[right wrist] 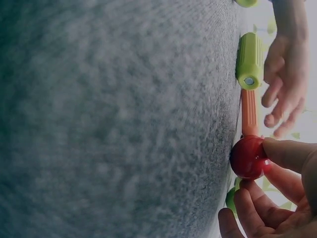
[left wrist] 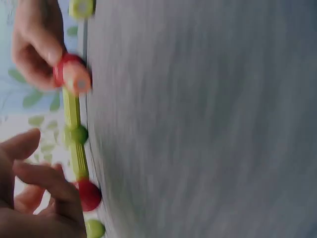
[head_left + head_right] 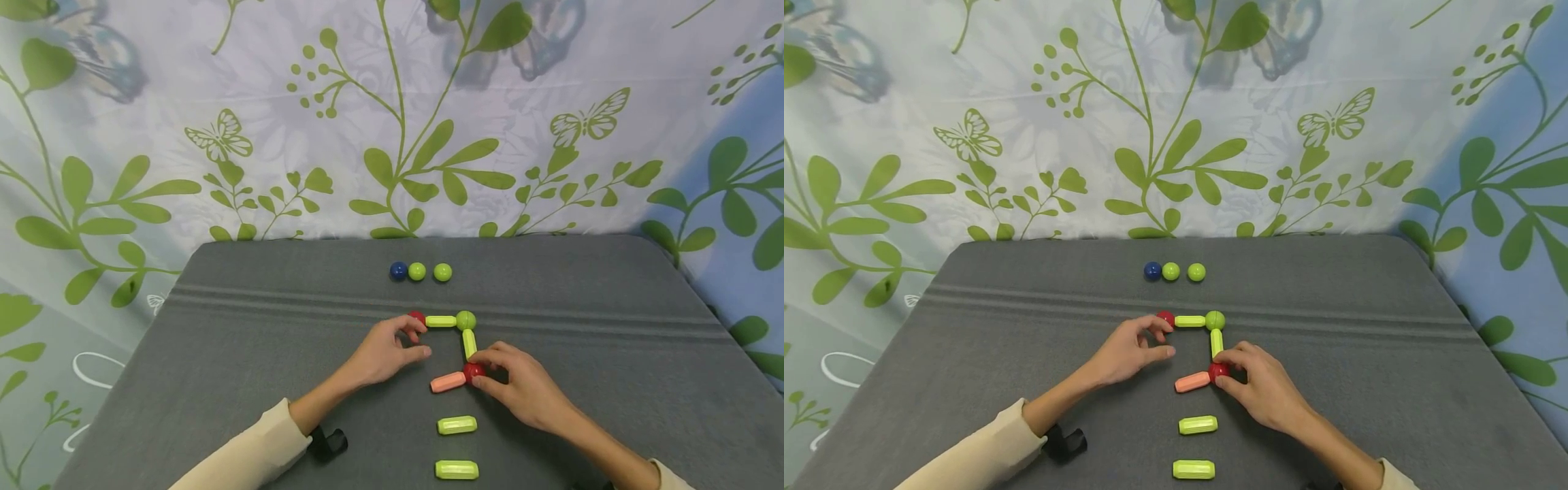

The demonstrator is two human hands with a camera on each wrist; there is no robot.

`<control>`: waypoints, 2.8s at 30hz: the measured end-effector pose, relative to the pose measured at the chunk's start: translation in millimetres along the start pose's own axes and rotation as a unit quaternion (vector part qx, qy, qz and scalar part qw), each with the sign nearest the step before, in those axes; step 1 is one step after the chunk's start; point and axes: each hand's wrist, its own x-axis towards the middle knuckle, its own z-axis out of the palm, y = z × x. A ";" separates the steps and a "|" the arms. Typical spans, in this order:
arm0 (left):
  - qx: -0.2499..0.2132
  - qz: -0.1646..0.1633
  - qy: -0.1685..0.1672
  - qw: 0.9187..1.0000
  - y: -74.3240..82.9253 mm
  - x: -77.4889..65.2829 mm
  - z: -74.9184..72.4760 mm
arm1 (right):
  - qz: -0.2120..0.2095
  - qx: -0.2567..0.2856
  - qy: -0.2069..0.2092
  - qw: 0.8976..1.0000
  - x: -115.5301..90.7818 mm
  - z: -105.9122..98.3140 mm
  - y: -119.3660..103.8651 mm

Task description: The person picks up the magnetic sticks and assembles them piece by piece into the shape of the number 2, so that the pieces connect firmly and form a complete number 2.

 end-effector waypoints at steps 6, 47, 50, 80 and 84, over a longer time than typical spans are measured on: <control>0.042 -0.010 -0.082 0.996 6.7 -10.0 18.9 | -0.002 -0.006 0.003 1.000 -1.3 -0.4 0.4; 0.048 0.012 -0.064 0.997 7.1 -15.5 27.0 | -0.006 -0.016 -0.002 1.000 -2.0 -0.1 -0.3; 0.044 0.010 -0.057 0.997 7.8 -15.3 26.6 | -0.003 -0.015 -0.004 1.000 -1.9 -0.6 -0.8; -0.010 -0.035 -0.057 0.998 6.2 -15.9 24.8 | 0.012 -0.018 -0.009 1.000 -1.5 -1.1 -3.0; -0.010 -0.043 -0.058 0.997 6.1 -16.7 24.7 | 0.007 -0.023 -0.009 1.000 -1.6 -0.6 -3.5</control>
